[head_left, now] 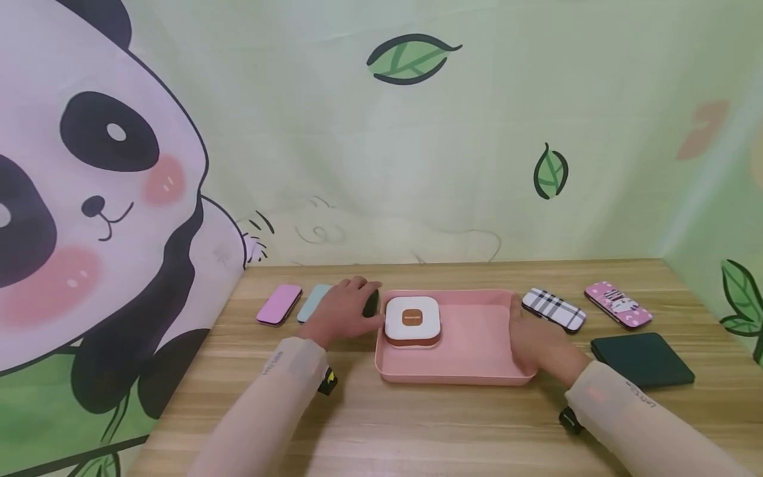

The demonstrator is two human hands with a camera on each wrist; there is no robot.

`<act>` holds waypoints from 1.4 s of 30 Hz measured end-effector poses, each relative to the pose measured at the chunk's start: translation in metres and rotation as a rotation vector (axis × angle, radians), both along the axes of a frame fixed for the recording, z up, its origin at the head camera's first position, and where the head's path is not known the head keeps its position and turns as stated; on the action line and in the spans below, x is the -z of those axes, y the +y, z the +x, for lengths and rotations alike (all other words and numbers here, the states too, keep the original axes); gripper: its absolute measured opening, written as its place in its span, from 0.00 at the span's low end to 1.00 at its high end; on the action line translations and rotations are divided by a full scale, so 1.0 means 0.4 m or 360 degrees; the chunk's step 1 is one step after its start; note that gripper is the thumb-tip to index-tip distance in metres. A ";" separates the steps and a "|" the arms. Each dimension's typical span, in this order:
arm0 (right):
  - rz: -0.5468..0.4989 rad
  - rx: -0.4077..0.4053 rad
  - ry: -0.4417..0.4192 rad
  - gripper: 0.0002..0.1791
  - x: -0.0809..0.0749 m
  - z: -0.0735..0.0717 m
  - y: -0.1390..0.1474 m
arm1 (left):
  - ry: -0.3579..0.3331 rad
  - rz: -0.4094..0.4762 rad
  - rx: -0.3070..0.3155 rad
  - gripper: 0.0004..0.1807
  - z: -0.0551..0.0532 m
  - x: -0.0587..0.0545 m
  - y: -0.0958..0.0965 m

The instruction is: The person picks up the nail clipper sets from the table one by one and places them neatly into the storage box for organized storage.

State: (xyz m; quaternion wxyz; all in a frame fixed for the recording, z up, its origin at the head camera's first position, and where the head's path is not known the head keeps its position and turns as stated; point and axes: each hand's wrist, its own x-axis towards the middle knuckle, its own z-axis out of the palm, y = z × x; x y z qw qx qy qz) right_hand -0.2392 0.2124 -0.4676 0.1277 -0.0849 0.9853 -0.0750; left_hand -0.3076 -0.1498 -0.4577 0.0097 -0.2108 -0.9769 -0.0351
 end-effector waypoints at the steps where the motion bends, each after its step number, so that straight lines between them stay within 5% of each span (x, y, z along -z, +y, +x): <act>1: -0.0004 0.0000 0.0004 0.47 0.000 0.000 0.001 | -0.0006 0.0007 -0.0010 0.38 0.000 -0.001 -0.003; 19: 0.0009 -0.0017 0.0015 0.48 0.015 -0.008 0.009 | -0.0231 0.0048 -0.0270 0.44 -0.019 0.031 -0.027; 28: 0.0007 -0.0002 -0.0002 0.49 0.011 -0.008 0.006 | -0.0263 0.0034 -0.0271 0.45 -0.029 0.051 -0.022; 42: 0.0006 -0.0010 0.0002 0.49 0.011 -0.009 0.008 | -0.0360 -0.0039 -0.0333 0.40 -0.026 0.041 -0.013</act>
